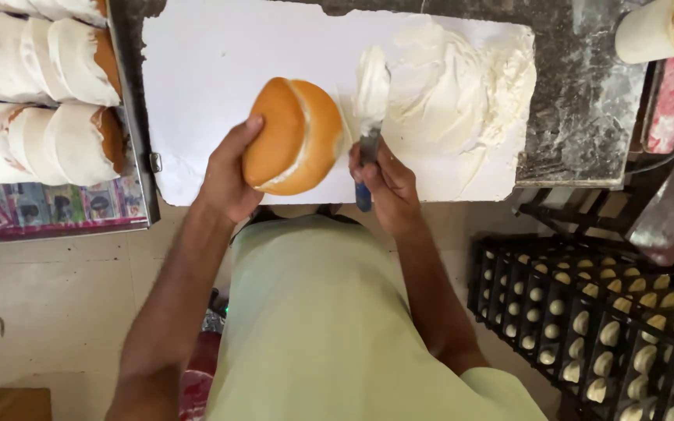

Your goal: Applying cream filling to the exterior or interior edges of buns using a palette knife.

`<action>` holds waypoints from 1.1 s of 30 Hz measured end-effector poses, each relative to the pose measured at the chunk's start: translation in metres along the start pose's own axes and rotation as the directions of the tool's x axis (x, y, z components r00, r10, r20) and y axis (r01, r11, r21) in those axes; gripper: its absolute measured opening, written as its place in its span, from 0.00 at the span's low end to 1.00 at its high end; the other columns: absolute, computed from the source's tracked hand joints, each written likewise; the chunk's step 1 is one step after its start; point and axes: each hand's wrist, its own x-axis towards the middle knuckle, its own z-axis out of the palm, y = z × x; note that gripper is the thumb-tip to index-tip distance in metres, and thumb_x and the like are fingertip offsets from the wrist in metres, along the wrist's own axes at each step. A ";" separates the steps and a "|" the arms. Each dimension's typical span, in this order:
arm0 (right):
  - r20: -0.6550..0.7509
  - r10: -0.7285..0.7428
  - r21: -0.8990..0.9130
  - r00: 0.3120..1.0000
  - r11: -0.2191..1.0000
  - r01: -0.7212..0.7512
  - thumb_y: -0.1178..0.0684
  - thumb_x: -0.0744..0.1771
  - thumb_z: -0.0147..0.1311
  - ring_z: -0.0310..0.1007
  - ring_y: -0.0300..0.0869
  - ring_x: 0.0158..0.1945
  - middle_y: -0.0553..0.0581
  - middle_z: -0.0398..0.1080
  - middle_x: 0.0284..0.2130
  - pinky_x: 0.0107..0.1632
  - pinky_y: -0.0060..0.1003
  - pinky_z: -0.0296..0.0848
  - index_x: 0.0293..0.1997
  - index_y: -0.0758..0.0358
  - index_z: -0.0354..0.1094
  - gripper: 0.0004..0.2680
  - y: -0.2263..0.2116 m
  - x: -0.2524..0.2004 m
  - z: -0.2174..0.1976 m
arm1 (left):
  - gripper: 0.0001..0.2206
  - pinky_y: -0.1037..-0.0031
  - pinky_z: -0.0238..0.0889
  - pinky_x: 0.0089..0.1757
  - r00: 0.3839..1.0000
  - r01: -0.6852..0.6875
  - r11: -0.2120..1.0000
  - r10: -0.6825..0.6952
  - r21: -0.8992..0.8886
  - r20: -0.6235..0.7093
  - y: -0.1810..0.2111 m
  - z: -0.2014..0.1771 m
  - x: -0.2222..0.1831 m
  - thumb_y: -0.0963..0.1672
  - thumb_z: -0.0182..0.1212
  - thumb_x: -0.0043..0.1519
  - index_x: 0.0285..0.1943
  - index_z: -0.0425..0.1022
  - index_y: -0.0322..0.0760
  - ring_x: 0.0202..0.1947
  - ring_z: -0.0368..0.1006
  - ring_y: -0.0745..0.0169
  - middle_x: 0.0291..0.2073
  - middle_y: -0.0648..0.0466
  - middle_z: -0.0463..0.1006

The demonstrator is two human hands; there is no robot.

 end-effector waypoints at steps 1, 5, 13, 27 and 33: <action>0.054 -0.078 0.033 0.995 0.997 0.077 0.54 0.76 0.44 0.60 0.32 0.44 0.49 0.66 0.48 0.50 0.28 0.63 0.69 0.71 0.59 0.13 0.002 0.004 0.004 | 0.23 0.66 0.73 0.55 0.997 0.044 0.999 -0.045 -0.021 -0.064 0.003 0.006 -0.002 0.49 0.53 0.69 0.67 0.65 0.26 0.56 0.76 0.57 0.57 0.45 0.76; 0.053 -0.118 -0.039 0.992 0.992 0.120 0.58 0.76 0.45 0.61 0.32 0.47 0.48 0.66 0.49 0.56 0.28 0.63 0.79 0.67 0.50 0.18 0.035 -0.005 -0.003 | 0.23 0.65 0.72 0.55 0.994 0.070 0.985 -0.057 -0.159 0.089 0.002 0.007 -0.012 0.48 0.54 0.70 0.68 0.64 0.25 0.55 0.76 0.55 0.56 0.44 0.76; -0.236 -0.176 -0.148 0.956 0.978 0.143 0.58 0.76 0.42 0.64 0.32 0.59 0.48 0.66 0.65 0.64 0.31 0.64 0.79 0.61 0.50 0.18 0.013 -0.013 0.035 | 0.29 0.71 0.73 0.52 0.990 0.087 0.966 -0.111 0.242 0.088 -0.009 0.025 -0.019 0.48 0.63 0.66 0.73 0.63 0.26 0.51 0.77 0.65 0.53 0.47 0.78; -0.011 -0.216 -0.202 0.976 0.957 0.209 0.61 0.73 0.47 0.64 0.37 0.43 0.56 0.64 0.51 0.44 0.32 0.69 0.69 0.66 0.61 0.14 -0.005 -0.013 0.023 | 0.23 0.70 0.76 0.47 0.969 0.197 0.980 -0.199 0.029 0.149 0.007 0.011 -0.019 0.48 0.60 0.68 0.63 0.68 0.21 0.46 0.79 0.60 0.49 0.44 0.79; 0.194 -0.344 -0.627 0.919 0.677 0.386 0.66 0.71 0.51 0.70 0.47 0.55 0.61 0.64 0.55 0.55 0.37 0.72 0.63 0.65 0.66 0.12 0.000 -0.033 -0.025 | 0.21 0.72 0.75 0.49 0.974 0.106 0.994 -0.098 -0.029 0.203 0.021 -0.001 -0.027 0.47 0.62 0.69 0.62 0.70 0.22 0.45 0.79 0.63 0.47 0.47 0.80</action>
